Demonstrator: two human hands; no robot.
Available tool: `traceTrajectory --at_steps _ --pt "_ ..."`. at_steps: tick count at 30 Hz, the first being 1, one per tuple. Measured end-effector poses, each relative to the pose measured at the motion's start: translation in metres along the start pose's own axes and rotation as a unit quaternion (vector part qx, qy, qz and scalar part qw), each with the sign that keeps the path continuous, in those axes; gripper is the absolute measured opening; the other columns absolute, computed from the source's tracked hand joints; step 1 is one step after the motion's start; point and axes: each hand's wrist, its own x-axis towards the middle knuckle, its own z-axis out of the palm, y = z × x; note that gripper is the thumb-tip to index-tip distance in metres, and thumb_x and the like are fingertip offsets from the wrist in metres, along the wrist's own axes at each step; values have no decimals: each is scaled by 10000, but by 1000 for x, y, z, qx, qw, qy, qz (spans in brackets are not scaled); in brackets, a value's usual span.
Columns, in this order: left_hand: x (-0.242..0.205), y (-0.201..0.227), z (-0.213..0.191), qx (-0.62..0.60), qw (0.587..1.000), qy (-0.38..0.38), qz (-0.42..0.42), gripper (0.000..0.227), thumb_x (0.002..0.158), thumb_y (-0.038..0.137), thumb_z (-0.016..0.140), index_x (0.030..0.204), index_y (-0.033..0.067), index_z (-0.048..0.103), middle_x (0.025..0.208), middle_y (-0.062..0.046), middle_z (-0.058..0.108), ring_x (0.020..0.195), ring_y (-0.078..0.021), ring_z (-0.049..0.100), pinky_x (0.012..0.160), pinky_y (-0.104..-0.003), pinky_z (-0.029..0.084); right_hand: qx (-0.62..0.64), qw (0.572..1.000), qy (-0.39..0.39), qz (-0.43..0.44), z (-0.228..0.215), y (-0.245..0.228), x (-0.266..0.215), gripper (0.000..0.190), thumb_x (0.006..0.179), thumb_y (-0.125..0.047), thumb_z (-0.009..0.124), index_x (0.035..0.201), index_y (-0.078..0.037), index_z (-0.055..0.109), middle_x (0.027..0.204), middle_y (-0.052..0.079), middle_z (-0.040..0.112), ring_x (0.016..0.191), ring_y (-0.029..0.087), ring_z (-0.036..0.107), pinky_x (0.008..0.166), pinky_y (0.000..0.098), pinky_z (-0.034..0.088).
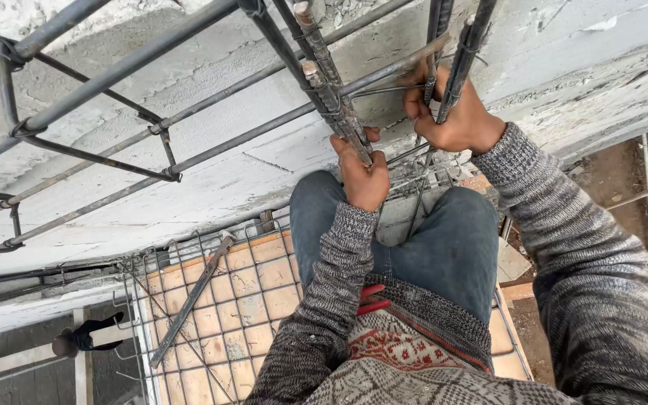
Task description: The person secures a rebar cage by hand, wrapping wire around the intersections of metal rods.
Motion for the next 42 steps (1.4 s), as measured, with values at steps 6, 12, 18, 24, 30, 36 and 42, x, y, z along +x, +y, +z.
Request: traceTrajectory --at_steps 6,12,18,24,30,36,42 --pt "9 5 1 -129 989 -13 -74 440 798 -134 528 1186 6 373 1122 -153 641 1145 -277 656 1057 -382 472 -8 921 365 -137 57 -30 -9 523 886 -56 681 1321 35 406 1179 110 557 1059 177 602 937 314 550" --pt "11 3 -2 -84 988 -51 -123 485 833 -82 545 1269 -15 343 1100 -188 666 1051 -278 676 979 -390 508 -109 920 373 -50 70 -21 -4 370 963 -38 781 1204 33 509 1025 109 611 831 165 574 735 281 488" --pt "11 -1 -2 -150 985 -64 -61 645 846 -75 575 1395 -90 235 1284 -286 566 1255 -355 586 1116 -448 419 -76 932 351 -54 71 -22 -7 304 1016 -48 737 1146 7 468 945 68 634 795 101 549 681 231 454" --pt "18 8 -5 -115 991 -56 -38 640 833 -96 583 1382 -94 254 1282 -283 531 1295 -383 543 1118 -469 385 -79 926 363 -70 66 -17 6 287 1022 -59 719 1162 4 477 1001 84 622 806 108 577 753 249 487" --pt "11 10 -2 -70 996 -21 -58 572 822 -74 614 1312 -45 322 1193 -252 600 1195 -371 587 1071 -462 415 -106 883 442 -122 82 -12 1 454 1026 -122 703 1342 27 413 1202 104 497 1094 182 539 985 329 509" --pt "18 28 -31 -163 973 -89 -138 575 844 155 742 1279 -24 411 1151 -163 666 1035 -309 699 951 -422 537 -94 872 481 -1 94 -17 -14 429 1051 -88 695 1409 10 478 1278 143 588 1166 219 586 1058 365 508" --pt "22 35 -39 -16 985 25 171 753 811 322 854 1308 -52 429 1171 -226 540 1103 -324 556 968 -435 471 -116 776 616 76 146 -47 -27 465 1012 -147 709 1331 45 431 1086 153 554 985 226 540 850 351 468"
